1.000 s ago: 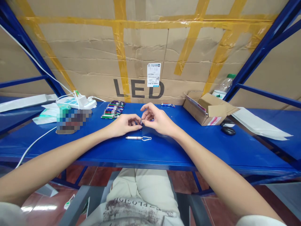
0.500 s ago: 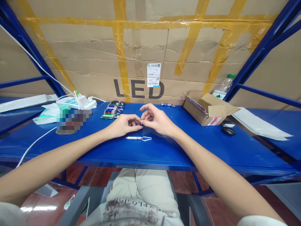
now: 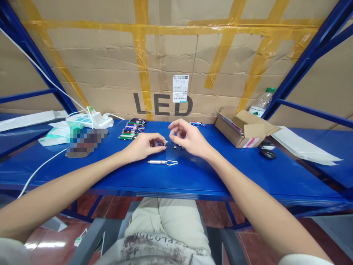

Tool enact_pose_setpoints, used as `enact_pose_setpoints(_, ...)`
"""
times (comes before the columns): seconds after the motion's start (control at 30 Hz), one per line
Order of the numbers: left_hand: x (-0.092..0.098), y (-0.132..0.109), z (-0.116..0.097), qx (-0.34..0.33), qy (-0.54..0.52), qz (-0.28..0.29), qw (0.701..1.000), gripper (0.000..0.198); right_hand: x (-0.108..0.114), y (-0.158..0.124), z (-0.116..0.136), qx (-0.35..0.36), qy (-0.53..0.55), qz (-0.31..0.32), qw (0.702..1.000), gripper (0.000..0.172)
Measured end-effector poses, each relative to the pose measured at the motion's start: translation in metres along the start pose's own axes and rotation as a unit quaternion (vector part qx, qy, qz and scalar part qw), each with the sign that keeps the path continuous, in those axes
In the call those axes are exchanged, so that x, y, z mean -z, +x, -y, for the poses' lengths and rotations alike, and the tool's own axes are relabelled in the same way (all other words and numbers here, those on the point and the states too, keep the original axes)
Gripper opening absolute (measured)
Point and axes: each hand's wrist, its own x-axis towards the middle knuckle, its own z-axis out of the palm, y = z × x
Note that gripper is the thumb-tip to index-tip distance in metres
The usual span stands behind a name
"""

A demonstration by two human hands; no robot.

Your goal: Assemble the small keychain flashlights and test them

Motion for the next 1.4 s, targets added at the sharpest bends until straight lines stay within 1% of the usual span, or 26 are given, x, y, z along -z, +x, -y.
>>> enact_pose_setpoints(0.2,0.000,0.000,0.001,0.019,-0.006,0.011,1.000,0.023,-0.004,-0.004,0.003,0.011,-0.011,0.035,0.999,0.025)
enact_pose_setpoints(0.37,0.000,0.000,0.003,0.022,-0.021,0.013,0.999,0.023,-0.001,-0.005,0.006,0.010,-0.038,0.040,0.998,0.018)
enact_pose_setpoints(0.57,0.001,0.001,0.005,0.031,-0.032,0.018,0.999,0.024,0.000,-0.005,0.006,0.021,-0.051,0.027,0.998,0.019)
enact_pose_setpoints(0.77,0.001,0.001,0.007,0.036,-0.030,0.016,0.999,0.025,-0.005,-0.006,0.011,0.040,-0.052,0.050,0.997,0.020)
enact_pose_setpoints(0.87,0.001,0.001,0.008,0.014,-0.009,0.003,1.000,0.025,-0.005,-0.007,0.012,0.060,-0.067,0.063,0.994,0.022)
enact_pose_setpoints(1.03,0.005,0.002,0.009,-0.050,0.079,-0.028,0.995,0.018,-0.007,-0.009,0.011,0.106,-0.126,0.073,0.984,0.024)
enact_pose_setpoints(1.13,0.007,0.001,0.007,-0.056,0.117,-0.032,0.991,0.017,-0.008,-0.009,0.011,0.117,-0.161,0.073,0.977,0.024)
enact_pose_setpoints(1.23,0.009,0.000,0.006,-0.052,0.133,-0.031,0.989,0.017,-0.005,-0.007,0.010,0.109,-0.194,0.051,0.974,0.024)
enact_pose_setpoints(1.3,0.009,0.000,0.006,-0.046,0.138,-0.032,0.989,0.019,-0.001,-0.006,0.006,0.086,-0.246,0.036,0.965,0.021)
enact_pose_setpoints(1.33,0.010,0.000,0.007,-0.043,0.140,-0.031,0.989,0.019,0.001,-0.005,0.003,0.067,-0.281,0.041,0.957,0.020)
enact_pose_setpoints(1.4,0.010,0.000,0.008,-0.038,0.144,-0.027,0.988,0.020,0.004,-0.005,-0.004,0.029,-0.334,0.086,0.938,0.021)
